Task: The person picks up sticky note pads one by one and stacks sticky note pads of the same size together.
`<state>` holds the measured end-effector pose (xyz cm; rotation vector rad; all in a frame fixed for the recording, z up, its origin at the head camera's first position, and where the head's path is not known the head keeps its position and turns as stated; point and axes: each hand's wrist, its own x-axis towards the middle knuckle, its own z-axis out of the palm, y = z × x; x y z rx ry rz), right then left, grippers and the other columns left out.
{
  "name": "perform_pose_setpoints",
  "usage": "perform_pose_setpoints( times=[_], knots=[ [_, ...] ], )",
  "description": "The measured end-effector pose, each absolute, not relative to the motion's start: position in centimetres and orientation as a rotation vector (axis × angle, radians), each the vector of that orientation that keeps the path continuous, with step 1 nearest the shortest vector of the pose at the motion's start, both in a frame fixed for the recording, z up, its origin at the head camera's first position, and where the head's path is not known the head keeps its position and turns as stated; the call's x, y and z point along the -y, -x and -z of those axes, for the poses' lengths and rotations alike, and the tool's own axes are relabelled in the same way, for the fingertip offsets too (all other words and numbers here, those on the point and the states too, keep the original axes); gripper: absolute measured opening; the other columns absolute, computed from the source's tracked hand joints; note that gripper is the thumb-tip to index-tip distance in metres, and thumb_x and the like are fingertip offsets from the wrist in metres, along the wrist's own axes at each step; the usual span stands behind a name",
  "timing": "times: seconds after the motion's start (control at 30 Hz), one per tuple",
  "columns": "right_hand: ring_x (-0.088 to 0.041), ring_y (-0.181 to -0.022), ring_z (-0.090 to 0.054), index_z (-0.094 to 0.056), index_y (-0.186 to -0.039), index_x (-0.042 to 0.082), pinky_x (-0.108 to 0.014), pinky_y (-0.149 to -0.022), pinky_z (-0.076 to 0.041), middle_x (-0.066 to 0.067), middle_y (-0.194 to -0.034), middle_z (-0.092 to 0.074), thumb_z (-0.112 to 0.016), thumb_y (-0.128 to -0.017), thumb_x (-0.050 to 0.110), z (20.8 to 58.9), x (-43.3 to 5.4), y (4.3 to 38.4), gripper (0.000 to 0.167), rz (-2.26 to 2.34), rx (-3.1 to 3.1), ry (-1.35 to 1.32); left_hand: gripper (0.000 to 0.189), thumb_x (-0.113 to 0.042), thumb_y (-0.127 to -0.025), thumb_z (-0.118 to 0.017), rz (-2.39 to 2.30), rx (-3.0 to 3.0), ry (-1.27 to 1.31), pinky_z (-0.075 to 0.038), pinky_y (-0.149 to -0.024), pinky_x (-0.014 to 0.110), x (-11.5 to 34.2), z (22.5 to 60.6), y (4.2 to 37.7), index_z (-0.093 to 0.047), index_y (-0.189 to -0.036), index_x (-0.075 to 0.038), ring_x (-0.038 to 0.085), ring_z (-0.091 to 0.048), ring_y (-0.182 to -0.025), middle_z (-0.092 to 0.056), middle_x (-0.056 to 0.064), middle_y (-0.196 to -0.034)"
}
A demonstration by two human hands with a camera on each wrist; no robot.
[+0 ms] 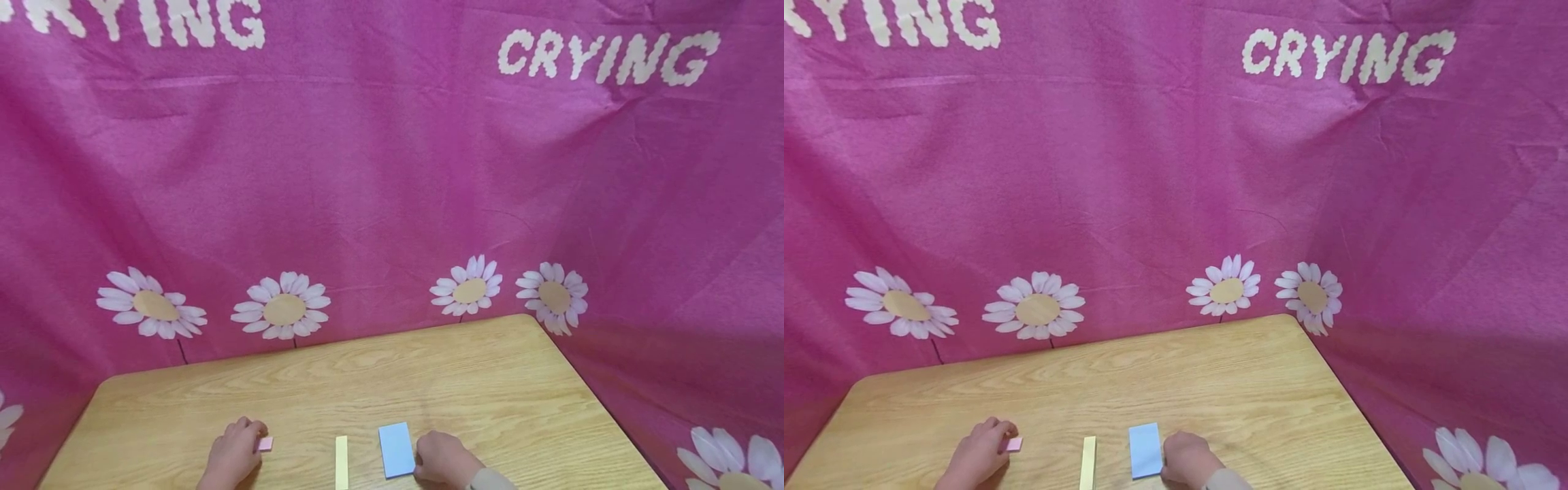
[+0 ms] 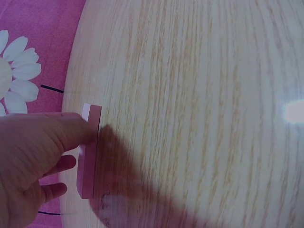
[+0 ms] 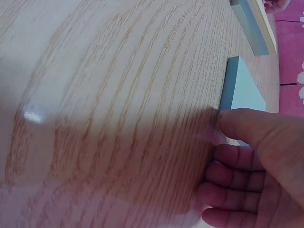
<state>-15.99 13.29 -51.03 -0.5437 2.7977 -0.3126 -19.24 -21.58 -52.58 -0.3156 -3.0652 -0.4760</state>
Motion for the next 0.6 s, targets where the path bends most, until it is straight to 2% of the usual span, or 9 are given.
perform_pose_setpoints(
  times=[0.3, 0.47, 0.6],
  knots=[
    [-0.009, -0.046, -0.031, -0.049, -0.051, 0.012, -0.022, -0.045, -0.03, 0.005, -0.048, -0.039, -0.064, -0.067, 0.014, 50.97, -13.27, 15.94, 0.022, 0.317, -2.808, 0.565, 0.018, -0.003, -0.065, -0.071, 0.404, 3.037, 0.407, -0.041, -0.055, 0.039, 21.35, 52.61, 19.35, -0.063, -0.079, -0.012, 0.021, -0.048, -0.069, -0.049, 0.0, -0.073],
    [-0.009, -0.046, -0.031, -0.05, -0.052, 0.011, -0.022, -0.045, -0.031, 0.005, -0.048, -0.039, -0.064, -0.068, 0.015, 50.86, -13.26, 15.89, 0.023, 0.315, -2.803, 0.548, 0.021, 0.002, -0.064, -0.068, 0.382, 3.027, 0.449, -0.041, -0.055, 0.04, 21.28, 52.47, 19.34, -0.062, -0.075, -0.014, 0.021, -0.049, -0.069, -0.048, -0.002, -0.072],
    [-0.009, -0.045, -0.03, -0.047, -0.05, 0.011, -0.022, -0.044, -0.029, 0.005, -0.047, -0.038, -0.064, -0.068, 0.015, 50.88, -13.33, 15.85, 0.025, 0.325, -2.806, 0.553, 0.021, 0.003, -0.067, -0.062, 0.38, 3.047, 0.459, -0.042, -0.058, 0.043, 21.22, 52.31, 19.39, -0.062, -0.071, -0.017, 0.021, -0.051, -0.07, -0.049, -0.003, -0.072]
  ],
)
